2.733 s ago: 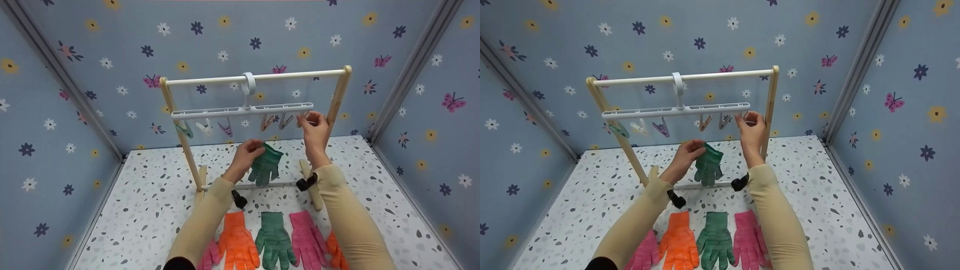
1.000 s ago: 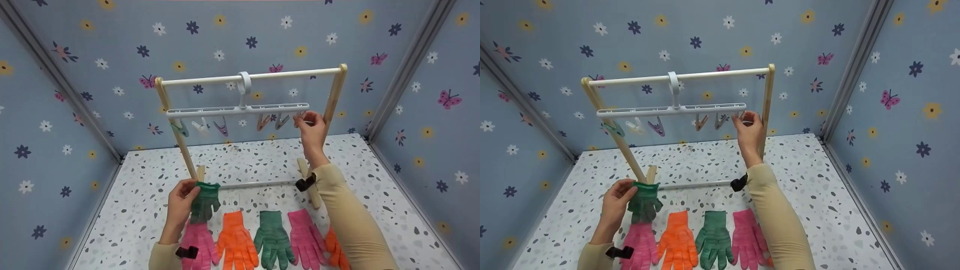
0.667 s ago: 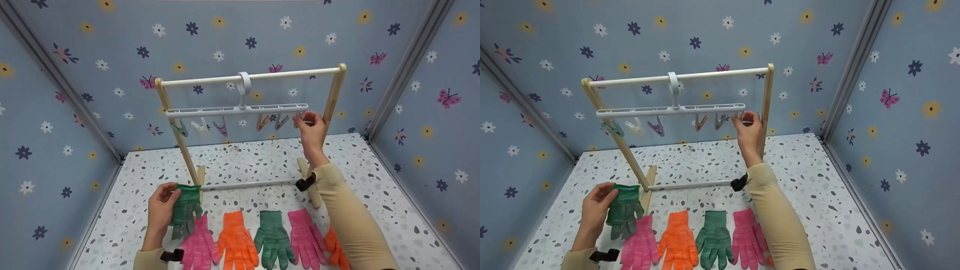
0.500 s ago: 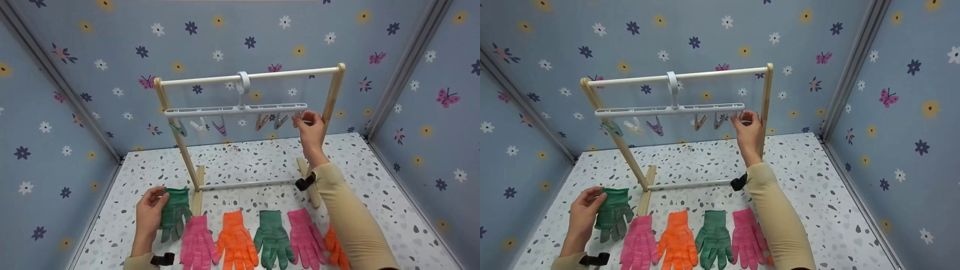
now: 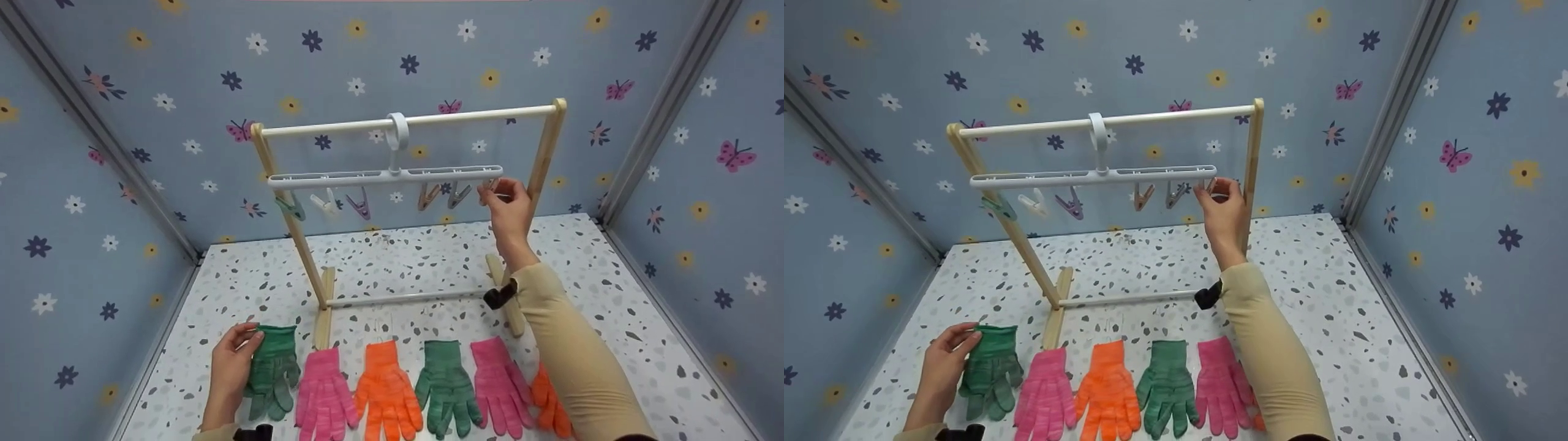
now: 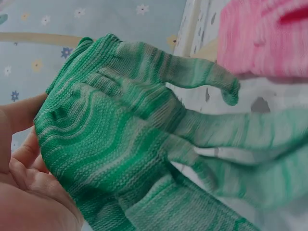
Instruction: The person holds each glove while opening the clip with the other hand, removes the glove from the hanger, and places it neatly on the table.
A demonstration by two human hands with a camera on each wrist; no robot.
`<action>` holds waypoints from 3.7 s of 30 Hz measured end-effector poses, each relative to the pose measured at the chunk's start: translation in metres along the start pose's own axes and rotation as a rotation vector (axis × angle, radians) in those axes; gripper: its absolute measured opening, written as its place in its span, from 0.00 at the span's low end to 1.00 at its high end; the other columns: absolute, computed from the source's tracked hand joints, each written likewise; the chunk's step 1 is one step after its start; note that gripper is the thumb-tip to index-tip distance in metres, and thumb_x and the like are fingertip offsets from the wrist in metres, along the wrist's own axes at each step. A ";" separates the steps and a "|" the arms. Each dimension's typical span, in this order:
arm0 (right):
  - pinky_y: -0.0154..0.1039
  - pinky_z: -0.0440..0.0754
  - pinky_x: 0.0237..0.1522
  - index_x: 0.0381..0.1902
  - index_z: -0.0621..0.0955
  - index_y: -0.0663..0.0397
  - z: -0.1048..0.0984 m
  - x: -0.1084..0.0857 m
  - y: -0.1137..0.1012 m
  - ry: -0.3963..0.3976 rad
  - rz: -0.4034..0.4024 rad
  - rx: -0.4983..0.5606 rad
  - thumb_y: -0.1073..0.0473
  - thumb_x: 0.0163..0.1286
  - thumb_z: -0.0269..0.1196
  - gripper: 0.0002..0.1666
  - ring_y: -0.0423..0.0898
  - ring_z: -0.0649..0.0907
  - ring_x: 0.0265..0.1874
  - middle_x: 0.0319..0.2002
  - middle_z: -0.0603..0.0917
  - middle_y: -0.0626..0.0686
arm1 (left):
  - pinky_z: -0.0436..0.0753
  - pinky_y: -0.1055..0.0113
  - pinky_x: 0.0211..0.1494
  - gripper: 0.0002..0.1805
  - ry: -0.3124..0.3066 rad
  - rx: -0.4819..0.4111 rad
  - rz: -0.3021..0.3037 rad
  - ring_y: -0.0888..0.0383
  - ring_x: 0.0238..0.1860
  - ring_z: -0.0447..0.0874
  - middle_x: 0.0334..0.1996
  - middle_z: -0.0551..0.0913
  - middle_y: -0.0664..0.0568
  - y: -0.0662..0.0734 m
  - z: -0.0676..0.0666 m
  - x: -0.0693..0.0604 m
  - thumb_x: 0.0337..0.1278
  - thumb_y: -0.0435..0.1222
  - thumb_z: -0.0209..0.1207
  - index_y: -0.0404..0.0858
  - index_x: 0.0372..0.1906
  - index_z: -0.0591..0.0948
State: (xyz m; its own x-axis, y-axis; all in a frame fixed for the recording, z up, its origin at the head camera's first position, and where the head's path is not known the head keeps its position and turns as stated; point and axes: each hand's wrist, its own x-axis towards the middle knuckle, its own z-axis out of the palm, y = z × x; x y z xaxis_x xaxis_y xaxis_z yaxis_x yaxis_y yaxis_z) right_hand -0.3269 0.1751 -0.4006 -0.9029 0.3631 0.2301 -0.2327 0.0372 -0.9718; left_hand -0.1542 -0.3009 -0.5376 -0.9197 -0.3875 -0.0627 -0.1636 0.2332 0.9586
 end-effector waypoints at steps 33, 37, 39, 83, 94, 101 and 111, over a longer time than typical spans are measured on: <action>0.42 0.75 0.56 0.58 0.74 0.51 -0.002 0.000 -0.001 -0.002 -0.006 -0.014 0.50 0.68 0.69 0.25 0.48 0.77 0.52 0.55 0.78 0.53 | 0.71 0.49 0.61 0.24 -0.074 0.213 0.009 0.40 0.62 0.72 0.64 0.70 0.33 -0.058 -0.009 0.021 0.74 0.36 0.53 0.32 0.69 0.68; 0.42 0.75 0.56 0.57 0.74 0.51 -0.002 0.000 0.000 -0.003 -0.008 -0.013 0.51 0.68 0.68 0.24 0.48 0.78 0.51 0.54 0.78 0.54 | 0.69 0.46 0.64 0.27 -0.102 0.219 -0.020 0.38 0.65 0.69 0.66 0.68 0.31 -0.059 -0.009 0.021 0.74 0.37 0.54 0.31 0.71 0.66; 0.42 0.75 0.55 0.57 0.74 0.51 -0.002 0.001 -0.001 -0.004 -0.011 -0.006 0.51 0.68 0.68 0.24 0.48 0.78 0.51 0.54 0.78 0.54 | 0.67 0.45 0.66 0.28 -0.119 0.226 -0.052 0.37 0.67 0.67 0.68 0.66 0.31 -0.059 -0.010 0.022 0.75 0.40 0.53 0.31 0.72 0.65; 0.37 0.74 0.52 0.59 0.75 0.60 -0.017 -0.022 0.004 -0.059 -0.044 0.037 0.57 0.70 0.66 0.24 0.47 0.77 0.48 0.50 0.79 0.54 | 0.67 0.49 0.65 0.21 0.001 0.156 0.063 0.44 0.66 0.68 0.63 0.74 0.38 -0.032 -0.003 0.012 0.77 0.44 0.50 0.36 0.63 0.75; 0.38 0.74 0.53 0.61 0.74 0.59 -0.027 -0.038 0.012 -0.063 -0.027 -0.028 0.55 0.71 0.66 0.25 0.48 0.76 0.50 0.52 0.79 0.57 | 0.70 0.52 0.62 0.18 0.002 0.148 0.130 0.46 0.62 0.72 0.60 0.76 0.40 -0.011 0.010 0.007 0.77 0.41 0.50 0.35 0.60 0.76; 0.37 0.74 0.51 0.61 0.74 0.60 -0.036 -0.049 0.019 -0.059 -0.039 -0.032 0.57 0.71 0.66 0.25 0.48 0.76 0.49 0.50 0.79 0.56 | 0.72 0.59 0.58 0.15 -0.003 0.134 0.154 0.52 0.58 0.76 0.57 0.79 0.43 0.003 0.020 0.003 0.75 0.39 0.53 0.37 0.58 0.79; 0.36 0.74 0.49 0.59 0.74 0.60 -0.052 -0.067 0.026 -0.086 -0.066 -0.022 0.58 0.70 0.66 0.24 0.49 0.76 0.46 0.49 0.79 0.58 | 0.69 0.58 0.61 0.14 -0.041 0.051 0.227 0.53 0.57 0.75 0.56 0.80 0.42 0.021 0.038 -0.006 0.73 0.34 0.56 0.34 0.57 0.80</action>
State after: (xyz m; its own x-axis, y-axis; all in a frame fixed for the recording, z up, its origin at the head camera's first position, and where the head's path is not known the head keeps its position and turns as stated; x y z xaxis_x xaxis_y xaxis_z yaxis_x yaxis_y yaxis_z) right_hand -0.2537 0.2000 -0.4442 -0.9137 0.2778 0.2967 -0.2860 0.0790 -0.9550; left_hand -0.1655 -0.2593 -0.5280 -0.9486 -0.2835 0.1406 0.0324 0.3550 0.9343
